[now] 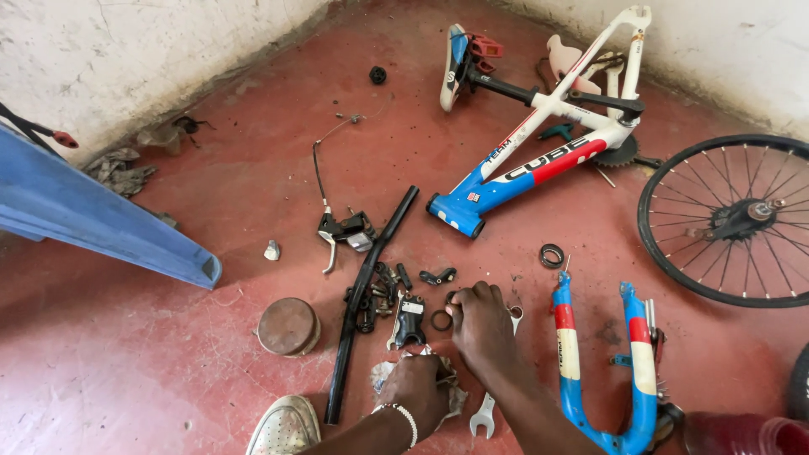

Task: The person cleans a bicycle headset bearing cup using a rag, wiping the inside and outside surfaces. They then pick up a second bearing cup and repeat the cleaning process with the rag.

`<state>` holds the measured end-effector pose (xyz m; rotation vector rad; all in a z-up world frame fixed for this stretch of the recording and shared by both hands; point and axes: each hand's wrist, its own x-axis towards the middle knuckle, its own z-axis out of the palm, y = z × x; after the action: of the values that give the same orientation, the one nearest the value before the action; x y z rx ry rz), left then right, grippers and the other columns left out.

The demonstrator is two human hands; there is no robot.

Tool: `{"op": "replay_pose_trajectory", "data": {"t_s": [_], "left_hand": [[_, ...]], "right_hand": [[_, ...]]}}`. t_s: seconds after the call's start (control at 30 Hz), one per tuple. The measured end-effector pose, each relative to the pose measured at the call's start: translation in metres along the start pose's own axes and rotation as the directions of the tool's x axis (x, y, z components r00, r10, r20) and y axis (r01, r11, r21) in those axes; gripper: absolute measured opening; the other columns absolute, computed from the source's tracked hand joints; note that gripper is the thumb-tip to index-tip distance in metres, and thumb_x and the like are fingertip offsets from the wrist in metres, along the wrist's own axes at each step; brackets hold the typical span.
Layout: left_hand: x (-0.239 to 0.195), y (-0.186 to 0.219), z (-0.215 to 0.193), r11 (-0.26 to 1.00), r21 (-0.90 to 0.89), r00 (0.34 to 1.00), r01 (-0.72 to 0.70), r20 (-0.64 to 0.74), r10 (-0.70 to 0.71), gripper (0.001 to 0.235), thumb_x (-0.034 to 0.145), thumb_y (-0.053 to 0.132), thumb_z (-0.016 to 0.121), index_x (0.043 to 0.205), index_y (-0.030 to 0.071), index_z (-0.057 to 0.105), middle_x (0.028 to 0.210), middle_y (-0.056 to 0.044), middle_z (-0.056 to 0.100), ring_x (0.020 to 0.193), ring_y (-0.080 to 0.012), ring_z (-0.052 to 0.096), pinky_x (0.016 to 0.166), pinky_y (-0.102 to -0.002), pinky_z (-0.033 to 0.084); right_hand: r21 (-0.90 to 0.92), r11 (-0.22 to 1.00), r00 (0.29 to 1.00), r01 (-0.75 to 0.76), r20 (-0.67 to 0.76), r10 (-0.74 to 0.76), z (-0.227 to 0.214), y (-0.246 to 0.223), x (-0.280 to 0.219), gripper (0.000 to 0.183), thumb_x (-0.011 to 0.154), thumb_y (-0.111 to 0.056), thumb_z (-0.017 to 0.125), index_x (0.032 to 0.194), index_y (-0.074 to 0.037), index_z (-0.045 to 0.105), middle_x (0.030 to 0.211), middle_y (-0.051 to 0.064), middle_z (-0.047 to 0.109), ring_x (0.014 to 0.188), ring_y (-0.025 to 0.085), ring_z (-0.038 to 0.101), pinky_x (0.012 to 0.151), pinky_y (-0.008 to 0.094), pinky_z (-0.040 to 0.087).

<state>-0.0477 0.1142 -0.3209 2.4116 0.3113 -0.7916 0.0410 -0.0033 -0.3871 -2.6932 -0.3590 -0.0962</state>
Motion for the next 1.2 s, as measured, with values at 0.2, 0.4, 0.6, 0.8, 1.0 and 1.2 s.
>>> {"op": "replay_pose_trajectory", "data": {"t_s": [0.2, 0.4, 0.6, 0.8, 1.0, 1.2], "left_hand": [[-0.008, 0.004, -0.008, 1.000, -0.021, 1.000, 0.012, 0.023, -0.011, 0.029, 0.073, 0.033, 0.064, 0.096, 0.015, 0.066, 0.096, -0.014, 0.064, 0.091, -0.0373, 0.061, 0.075, -0.044, 0.050], [-0.001, -0.007, 0.005, 0.998, -0.015, 0.998, -0.055, -0.006, 0.055, 0.027, 0.074, 0.031, 0.062, 0.095, 0.015, 0.066, 0.093, -0.015, 0.065, 0.089, -0.0378, 0.061, 0.073, -0.044, 0.050], [-0.005, 0.001, -0.007, 0.992, -0.109, 0.998, -0.067, -0.016, 0.066, 0.029, 0.072, 0.023, 0.057, 0.098, 0.035, 0.063, 0.089, -0.009, 0.066, 0.087, -0.0360, 0.062, 0.069, -0.044, 0.048], [0.055, -0.016, 0.016, 0.934, -0.267, 0.965, -0.237, -0.175, 0.195, 0.018, 0.069, 0.027, 0.058, 0.059, 0.013, 0.052, 0.054, -0.007, 0.053, 0.051, -0.0170, 0.045, 0.048, -0.043, 0.032], [-0.023, 0.076, -0.102, 0.922, -0.345, 0.979, -0.174, 0.036, 0.199, 0.034, 0.086, 0.036, 0.059, 0.062, 0.013, 0.052, 0.060, -0.002, 0.051, 0.056, -0.0081, 0.049, 0.047, -0.032, 0.036], [-0.161, 0.195, -0.221, 0.547, -0.815, 0.958, -0.193, -0.035, 0.285, 0.028, 0.083, 0.044, 0.064, 0.081, 0.015, 0.067, 0.073, -0.006, 0.063, 0.070, -0.0175, 0.061, 0.064, -0.036, 0.048]], "right_hand": [[0.177, 0.979, 0.992, 0.100, 0.059, -0.112, -0.024, -0.018, -0.019, 0.012, 0.082, -0.020, 0.054, 0.081, -0.013, 0.063, 0.084, 0.005, 0.057, 0.088, 0.025, 0.050, 0.069, 0.041, 0.041], [0.251, 0.955, 0.985, 0.157, 0.033, -0.171, -0.042, -0.022, -0.031, 0.022, 0.080, -0.012, 0.050, 0.094, -0.008, 0.067, 0.090, 0.009, 0.054, 0.091, 0.027, 0.051, 0.075, 0.041, 0.044], [0.143, 0.966, 0.969, 0.215, 0.089, -0.228, -0.039, -0.021, -0.031, 0.023, 0.077, -0.011, 0.054, 0.098, -0.010, 0.063, 0.093, 0.012, 0.052, 0.096, 0.031, 0.047, 0.080, 0.042, 0.041], [0.440, 0.853, 0.954, 0.280, -0.228, -0.196, -0.094, -0.032, -0.012, 0.039, 0.083, -0.035, 0.044, 0.053, -0.011, 0.039, 0.045, 0.010, 0.033, 0.043, 0.012, 0.046, 0.046, 0.040, 0.023], [0.731, 0.659, 0.984, -0.179, 0.120, 0.134, -0.251, -0.060, 0.011, 0.022, 0.080, -0.029, 0.062, 0.092, -0.013, 0.071, 0.056, -0.005, 0.043, 0.050, 0.007, 0.033, 0.044, 0.024, 0.028], [0.741, 0.671, 0.967, -0.026, -0.152, 0.205, -0.431, -0.147, 0.001, 0.015, 0.079, -0.011, 0.069, 0.087, 0.001, 0.071, 0.066, 0.014, 0.060, 0.050, 0.019, 0.059, 0.045, 0.029, 0.050]]}}
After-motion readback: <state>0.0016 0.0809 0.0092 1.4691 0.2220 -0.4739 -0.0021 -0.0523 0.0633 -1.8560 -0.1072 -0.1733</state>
